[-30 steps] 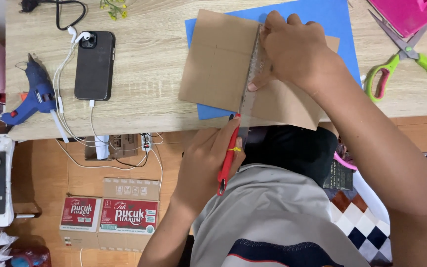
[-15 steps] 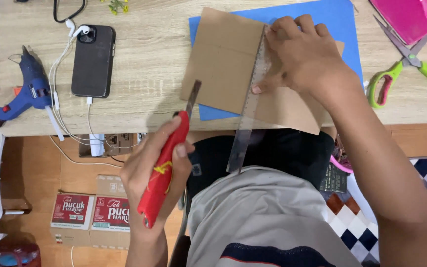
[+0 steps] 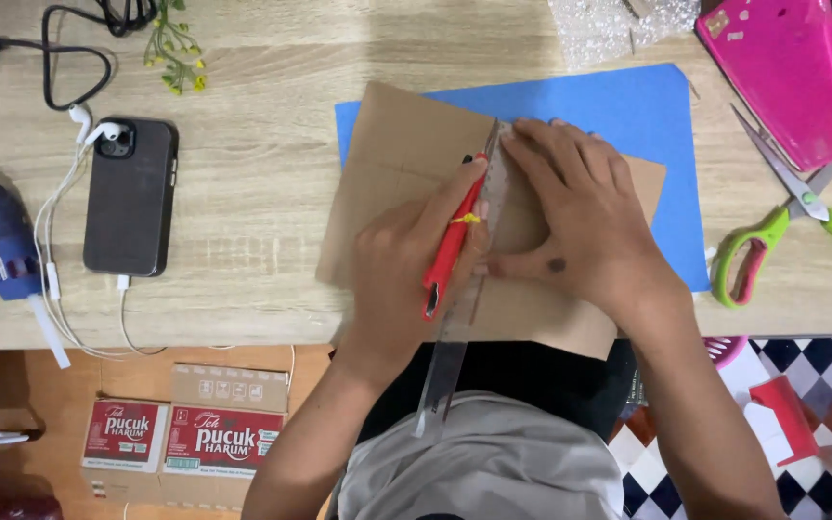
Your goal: The person measures and cuts a piece of cardboard using a ruler and a utility knife. They fold the cardboard along the cut lines to form a small box-like structure.
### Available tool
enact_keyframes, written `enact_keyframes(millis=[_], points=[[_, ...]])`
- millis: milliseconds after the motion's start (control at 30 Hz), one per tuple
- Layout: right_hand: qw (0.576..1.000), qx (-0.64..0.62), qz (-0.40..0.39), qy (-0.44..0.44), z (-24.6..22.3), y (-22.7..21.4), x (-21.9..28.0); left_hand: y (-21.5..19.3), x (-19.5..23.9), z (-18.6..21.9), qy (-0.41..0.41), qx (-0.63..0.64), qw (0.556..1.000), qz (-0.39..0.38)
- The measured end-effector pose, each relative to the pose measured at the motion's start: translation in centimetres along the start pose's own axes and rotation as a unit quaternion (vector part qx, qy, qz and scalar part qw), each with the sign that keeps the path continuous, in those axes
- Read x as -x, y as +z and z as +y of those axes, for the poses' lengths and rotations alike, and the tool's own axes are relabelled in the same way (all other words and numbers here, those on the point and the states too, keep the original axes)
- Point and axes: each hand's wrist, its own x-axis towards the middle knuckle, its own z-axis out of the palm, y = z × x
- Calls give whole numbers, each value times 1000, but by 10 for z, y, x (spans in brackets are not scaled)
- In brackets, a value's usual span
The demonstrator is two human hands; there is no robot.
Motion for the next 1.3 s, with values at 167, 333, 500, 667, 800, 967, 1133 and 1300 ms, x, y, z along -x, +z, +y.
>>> enact_keyframes(millis=[167, 333, 500, 667, 800, 967, 1133, 1300], points=[[1000, 11, -9, 10, 2, 1, 0, 2, -3, -1, 7, -26, 999, -24], [1000, 18, -14, 13, 0, -1, -1, 5, -5, -3, 16, -82, 996, -17], [999, 18, -36, 18, 2, -3, -1, 4, -6, 4, 30, -93, 995, -22], [999, 50, -21, 1, -1, -2, 1, -3, 9, 11, 20, -103, 993, -50], [997, 73, -30, 13, 1, -3, -3, -12, 17, 16, 19, -101, 994, -40], [992, 126, -4, -16, 4, 1, -3, -24, 34, 26, 8, -82, 995, -51], [989, 138, -44, 18, 0, 0, -11, -33, 54, 30, 17, -68, 996, -50], [984, 159, -65, 41, -4, -2, -16, -34, 50, 24, 9, -17, 1000, -20]])
